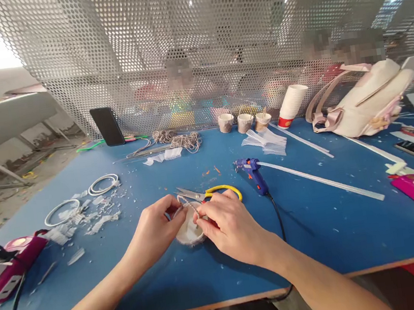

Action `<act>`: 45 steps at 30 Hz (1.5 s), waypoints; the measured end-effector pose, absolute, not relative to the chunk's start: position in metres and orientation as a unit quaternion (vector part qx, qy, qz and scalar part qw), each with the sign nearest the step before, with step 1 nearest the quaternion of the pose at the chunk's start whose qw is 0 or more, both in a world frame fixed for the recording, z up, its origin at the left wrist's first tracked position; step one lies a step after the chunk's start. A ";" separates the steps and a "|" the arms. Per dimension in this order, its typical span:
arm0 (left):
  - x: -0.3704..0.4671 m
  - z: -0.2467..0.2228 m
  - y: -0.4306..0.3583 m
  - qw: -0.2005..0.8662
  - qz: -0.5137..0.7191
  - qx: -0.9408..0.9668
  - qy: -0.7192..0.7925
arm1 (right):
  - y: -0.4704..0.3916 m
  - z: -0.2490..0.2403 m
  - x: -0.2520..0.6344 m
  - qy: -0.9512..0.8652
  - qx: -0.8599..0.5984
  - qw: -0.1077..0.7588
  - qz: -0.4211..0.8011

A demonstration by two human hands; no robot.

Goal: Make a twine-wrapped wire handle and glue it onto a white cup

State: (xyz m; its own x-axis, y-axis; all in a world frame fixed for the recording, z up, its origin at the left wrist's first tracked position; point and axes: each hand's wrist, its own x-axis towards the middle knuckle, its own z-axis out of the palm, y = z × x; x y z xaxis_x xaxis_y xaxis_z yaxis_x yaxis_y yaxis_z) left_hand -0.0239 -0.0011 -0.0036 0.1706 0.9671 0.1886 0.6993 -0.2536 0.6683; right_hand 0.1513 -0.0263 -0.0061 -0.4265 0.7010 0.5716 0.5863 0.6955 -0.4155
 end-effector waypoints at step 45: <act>-0.038 -0.002 0.003 0.267 0.324 0.737 0.529 | -0.011 -0.018 0.144 -0.813 -0.359 0.427 0.165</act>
